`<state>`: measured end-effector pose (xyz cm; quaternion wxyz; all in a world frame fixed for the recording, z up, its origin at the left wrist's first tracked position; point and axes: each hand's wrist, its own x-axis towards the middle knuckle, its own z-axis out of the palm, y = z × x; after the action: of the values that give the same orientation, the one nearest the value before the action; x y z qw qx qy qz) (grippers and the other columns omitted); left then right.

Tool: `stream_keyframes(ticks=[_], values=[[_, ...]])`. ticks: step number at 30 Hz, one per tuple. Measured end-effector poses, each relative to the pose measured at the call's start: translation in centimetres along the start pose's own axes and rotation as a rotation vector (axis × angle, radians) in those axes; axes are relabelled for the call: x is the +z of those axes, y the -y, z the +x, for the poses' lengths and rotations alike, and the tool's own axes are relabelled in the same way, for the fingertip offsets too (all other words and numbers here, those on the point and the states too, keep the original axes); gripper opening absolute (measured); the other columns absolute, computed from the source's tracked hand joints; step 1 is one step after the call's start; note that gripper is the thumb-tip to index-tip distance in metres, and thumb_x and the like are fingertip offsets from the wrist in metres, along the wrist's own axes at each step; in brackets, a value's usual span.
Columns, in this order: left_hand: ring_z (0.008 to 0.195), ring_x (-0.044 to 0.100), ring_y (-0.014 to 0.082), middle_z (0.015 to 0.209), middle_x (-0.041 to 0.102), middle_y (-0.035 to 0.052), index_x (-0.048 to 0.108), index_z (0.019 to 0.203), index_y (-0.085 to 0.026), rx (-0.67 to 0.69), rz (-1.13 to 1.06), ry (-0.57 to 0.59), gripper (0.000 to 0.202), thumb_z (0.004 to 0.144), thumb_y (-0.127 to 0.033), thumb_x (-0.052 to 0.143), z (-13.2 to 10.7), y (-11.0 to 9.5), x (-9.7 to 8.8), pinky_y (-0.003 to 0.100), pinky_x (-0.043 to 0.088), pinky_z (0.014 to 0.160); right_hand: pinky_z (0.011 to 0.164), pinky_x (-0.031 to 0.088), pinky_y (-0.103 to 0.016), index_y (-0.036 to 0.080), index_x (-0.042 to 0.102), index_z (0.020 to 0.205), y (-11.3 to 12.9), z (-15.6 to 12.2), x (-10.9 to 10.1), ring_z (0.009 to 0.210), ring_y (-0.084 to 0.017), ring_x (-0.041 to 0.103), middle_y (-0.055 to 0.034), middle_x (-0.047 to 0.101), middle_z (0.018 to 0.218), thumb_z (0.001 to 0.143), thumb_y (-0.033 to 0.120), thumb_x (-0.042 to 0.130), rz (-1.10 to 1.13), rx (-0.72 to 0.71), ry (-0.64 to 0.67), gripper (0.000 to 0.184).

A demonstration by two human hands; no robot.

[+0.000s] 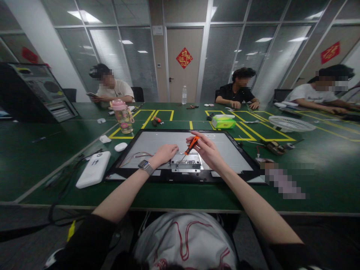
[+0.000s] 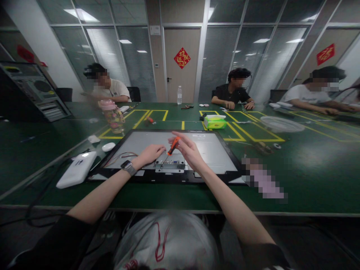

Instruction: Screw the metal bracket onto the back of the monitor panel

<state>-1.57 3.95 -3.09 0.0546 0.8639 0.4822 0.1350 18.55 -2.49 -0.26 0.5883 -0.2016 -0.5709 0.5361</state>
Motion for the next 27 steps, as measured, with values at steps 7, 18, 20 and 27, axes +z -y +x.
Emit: stream_keyframes(ticks=[7,18,20,27], values=[[0.082,0.063,0.0211,0.093,0.070,0.0084,0.065,0.099,-0.020,-0.006,-0.001,-0.002,0.041,0.095,-0.040,0.030,0.0,0.2,0.1,0.028,0.044,0.070,0.098,0.040,-0.039,0.027,0.069,0.105,-0.7,0.1,-0.5,0.099,-0.019,0.060,-0.0029,0.070,0.099,0.079,0.041,0.066,-0.142,-0.043,-0.088,0.029],[0.082,0.063,0.0215,0.094,0.070,0.0080,0.065,0.100,-0.020,0.002,-0.005,-0.004,0.040,0.095,-0.038,0.030,-0.1,-0.1,-0.1,0.028,0.044,0.070,0.094,0.041,-0.034,0.029,0.073,0.098,-1.0,0.2,-0.9,0.090,-0.016,0.059,-0.0002,0.067,0.093,0.077,0.037,0.069,-0.136,-0.038,-0.138,0.023],[0.082,0.063,0.0213,0.095,0.070,0.0078,0.065,0.100,-0.020,0.000,-0.004,-0.002,0.039,0.095,-0.038,0.030,-0.1,-0.1,-0.1,0.028,0.044,0.070,0.093,0.042,-0.033,0.030,0.071,0.104,-0.7,0.1,-0.8,0.086,-0.015,0.059,0.0004,0.066,0.089,0.078,0.036,0.069,-0.113,-0.029,-0.120,0.027],[0.080,0.063,0.0215,0.094,0.070,0.0084,0.065,0.100,-0.020,-0.005,0.003,-0.004,0.040,0.095,-0.039,0.030,0.1,0.1,0.1,0.028,0.043,0.069,0.095,0.042,-0.036,0.027,0.068,0.106,0.0,0.2,-0.3,0.097,-0.018,0.060,-0.0028,0.069,0.094,0.077,0.039,0.069,-0.041,-0.015,-0.091,0.032]])
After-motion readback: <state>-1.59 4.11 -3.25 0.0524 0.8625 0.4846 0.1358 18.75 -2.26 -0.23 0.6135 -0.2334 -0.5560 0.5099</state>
